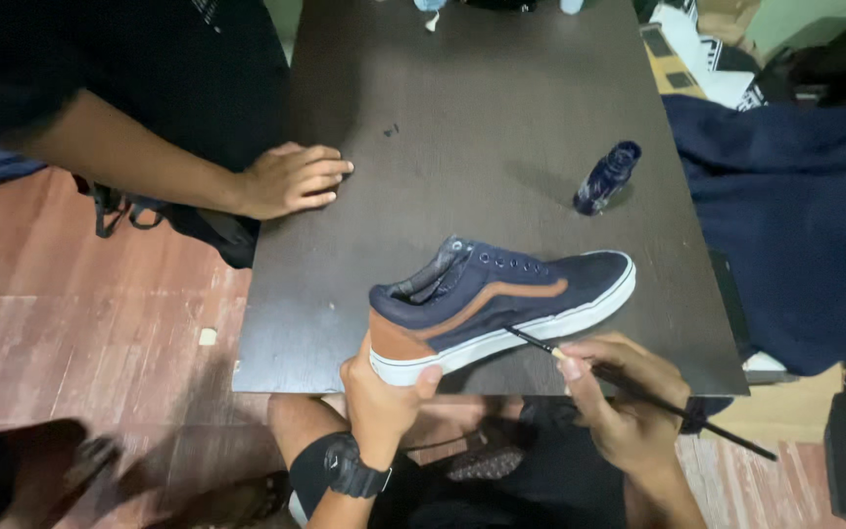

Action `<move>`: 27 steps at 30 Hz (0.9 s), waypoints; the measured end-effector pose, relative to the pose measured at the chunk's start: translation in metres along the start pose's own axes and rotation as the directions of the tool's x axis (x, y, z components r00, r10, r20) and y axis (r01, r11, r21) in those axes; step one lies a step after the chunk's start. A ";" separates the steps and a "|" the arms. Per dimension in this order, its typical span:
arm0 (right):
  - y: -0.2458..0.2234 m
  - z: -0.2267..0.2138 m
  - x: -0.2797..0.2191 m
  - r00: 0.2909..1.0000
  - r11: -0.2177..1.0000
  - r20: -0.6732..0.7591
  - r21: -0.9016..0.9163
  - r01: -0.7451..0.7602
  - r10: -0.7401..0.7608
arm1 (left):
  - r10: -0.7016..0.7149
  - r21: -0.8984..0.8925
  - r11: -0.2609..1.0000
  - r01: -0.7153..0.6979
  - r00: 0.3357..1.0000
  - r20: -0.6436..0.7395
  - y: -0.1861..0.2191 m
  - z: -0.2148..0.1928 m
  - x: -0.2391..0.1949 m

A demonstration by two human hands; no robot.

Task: The person paints the side stripe and toe cap of a sneaker using a small brush and dark paint. They hold the shoe steady with one hand while applying the paint with the other, occasionally dipping the brush into a small container.

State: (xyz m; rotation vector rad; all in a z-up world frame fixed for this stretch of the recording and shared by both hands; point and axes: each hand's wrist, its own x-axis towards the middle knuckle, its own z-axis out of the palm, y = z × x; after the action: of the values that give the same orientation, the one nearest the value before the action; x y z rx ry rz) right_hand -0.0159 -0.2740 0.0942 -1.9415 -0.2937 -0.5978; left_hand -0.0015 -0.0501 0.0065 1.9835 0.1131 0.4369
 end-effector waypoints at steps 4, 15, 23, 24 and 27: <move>-0.004 0.005 0.004 0.997 0.997 0.036 0.006 0.074 -0.074 | -0.038 -0.050 0.998 0.039 0.999 0.022 0.004 -0.001 0.001; -0.005 0.006 0.003 0.991 0.965 -0.011 -0.228 0.127 -0.133 | -0.030 -0.028 0.999 0.030 0.999 0.011 0.007 -0.002 0.001; -0.016 0.030 -0.012 0.994 0.964 0.104 -0.260 0.056 -0.030 | -0.059 -0.004 0.998 0.059 0.998 -0.002 0.008 0.000 0.000; -0.021 0.032 -0.009 0.993 0.981 0.098 -0.173 0.085 -0.068 | -0.066 -0.006 0.998 0.066 0.998 -0.001 0.008 0.000 0.001; -0.009 0.028 -0.008 0.990 0.973 0.048 -0.185 0.141 -0.134 | -0.078 -0.014 0.997 0.078 0.997 0.001 0.007 0.000 0.001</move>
State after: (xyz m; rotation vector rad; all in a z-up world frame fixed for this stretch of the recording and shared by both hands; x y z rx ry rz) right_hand -0.0186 -0.2451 0.0876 -2.1277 -0.4090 -0.7031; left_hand -0.0015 -0.0524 0.0131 1.9587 0.1862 0.3851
